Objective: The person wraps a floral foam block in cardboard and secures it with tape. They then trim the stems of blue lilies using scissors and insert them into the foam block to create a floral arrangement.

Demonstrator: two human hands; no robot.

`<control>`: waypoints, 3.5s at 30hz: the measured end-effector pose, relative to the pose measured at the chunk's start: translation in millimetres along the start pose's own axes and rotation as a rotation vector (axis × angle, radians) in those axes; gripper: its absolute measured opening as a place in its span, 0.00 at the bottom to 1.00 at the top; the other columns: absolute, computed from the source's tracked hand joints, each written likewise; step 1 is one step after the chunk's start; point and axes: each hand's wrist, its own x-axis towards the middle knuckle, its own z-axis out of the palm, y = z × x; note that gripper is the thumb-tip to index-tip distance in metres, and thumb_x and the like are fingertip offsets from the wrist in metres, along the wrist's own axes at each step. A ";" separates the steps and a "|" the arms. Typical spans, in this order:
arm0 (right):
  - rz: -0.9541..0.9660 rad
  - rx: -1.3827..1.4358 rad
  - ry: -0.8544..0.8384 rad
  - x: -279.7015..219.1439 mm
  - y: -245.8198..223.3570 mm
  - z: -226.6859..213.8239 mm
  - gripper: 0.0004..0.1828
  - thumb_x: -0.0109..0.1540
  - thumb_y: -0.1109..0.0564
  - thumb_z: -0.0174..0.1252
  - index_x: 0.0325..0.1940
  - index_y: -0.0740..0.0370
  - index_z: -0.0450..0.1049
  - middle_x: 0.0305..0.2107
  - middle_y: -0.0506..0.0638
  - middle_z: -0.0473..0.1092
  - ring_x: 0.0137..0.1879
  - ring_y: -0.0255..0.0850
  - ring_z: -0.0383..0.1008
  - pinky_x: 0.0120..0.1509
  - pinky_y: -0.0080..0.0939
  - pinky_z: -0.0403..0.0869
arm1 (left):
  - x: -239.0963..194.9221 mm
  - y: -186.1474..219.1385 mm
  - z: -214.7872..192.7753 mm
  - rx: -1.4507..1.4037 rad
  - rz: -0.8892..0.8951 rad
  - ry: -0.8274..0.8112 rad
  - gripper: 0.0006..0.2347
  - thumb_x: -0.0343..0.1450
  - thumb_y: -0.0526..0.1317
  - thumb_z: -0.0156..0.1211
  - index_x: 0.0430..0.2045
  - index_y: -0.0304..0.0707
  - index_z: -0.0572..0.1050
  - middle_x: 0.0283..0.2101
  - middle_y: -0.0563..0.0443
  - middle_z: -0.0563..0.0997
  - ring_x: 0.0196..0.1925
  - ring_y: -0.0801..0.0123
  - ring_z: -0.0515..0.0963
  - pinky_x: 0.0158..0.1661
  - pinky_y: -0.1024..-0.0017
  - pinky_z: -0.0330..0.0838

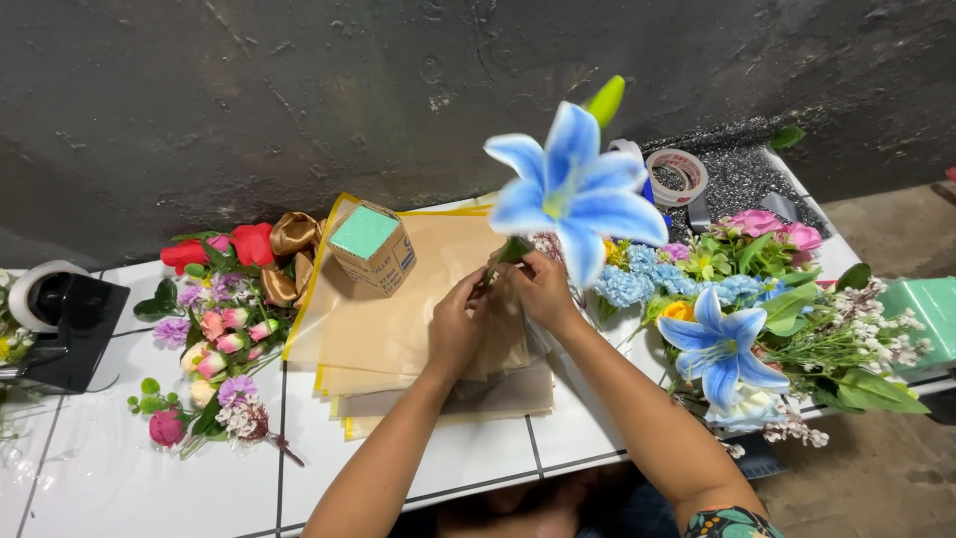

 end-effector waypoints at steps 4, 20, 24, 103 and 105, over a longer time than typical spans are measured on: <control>-0.008 -0.045 0.013 -1.1 -16.3 1.3 0.12 0.61 0.60 0.67 0.48 0.64 0.79 0.36 0.57 0.77 0.40 0.43 0.78 0.45 0.44 0.78 | 2.0 -8.4 2.3 0.007 0.020 0.007 0.18 0.73 0.35 0.57 0.60 0.48 0.73 0.51 0.48 0.84 0.47 0.62 0.85 0.47 0.61 0.78; 0.147 -0.262 -0.128 -13.7 -51.8 -40.5 0.08 0.61 0.62 0.64 0.42 0.68 0.77 0.26 0.57 0.75 0.30 0.43 0.78 0.34 0.41 0.80 | 3.3 -9.1 0.5 -0.089 0.011 -0.029 0.14 0.76 0.39 0.50 0.55 0.46 0.74 0.52 0.49 0.83 0.51 0.55 0.84 0.50 0.60 0.78; 0.269 -0.654 -0.131 -58.7 -101.8 -67.7 0.10 0.60 0.57 0.63 0.44 0.63 0.80 0.31 0.57 0.79 0.40 0.50 0.82 0.43 0.50 0.80 | 9.2 -24.5 6.9 0.031 0.053 -0.042 0.10 0.75 0.42 0.54 0.48 0.53 0.78 0.46 0.55 0.83 0.46 0.62 0.84 0.47 0.66 0.79; 0.021 0.185 0.087 -59.6 -83.0 -65.4 0.11 0.61 0.66 0.63 0.45 0.76 0.76 0.38 0.65 0.77 0.47 0.50 0.81 0.52 0.49 0.81 | 43.2 -48.2 -85.2 -0.086 -0.042 0.593 0.48 0.62 0.41 0.82 0.72 0.41 0.48 0.71 0.26 0.56 0.74 0.38 0.56 0.72 0.43 0.46; -0.010 0.118 0.063 -47.6 -86.0 -54.8 0.10 0.62 0.63 0.62 0.44 0.75 0.77 0.37 0.64 0.77 0.46 0.48 0.81 0.53 0.49 0.80 | 48.0 -69.7 -70.6 -0.013 0.252 0.583 0.47 0.57 0.45 0.83 0.70 0.36 0.56 0.65 0.25 0.65 0.67 0.35 0.67 0.66 0.47 0.61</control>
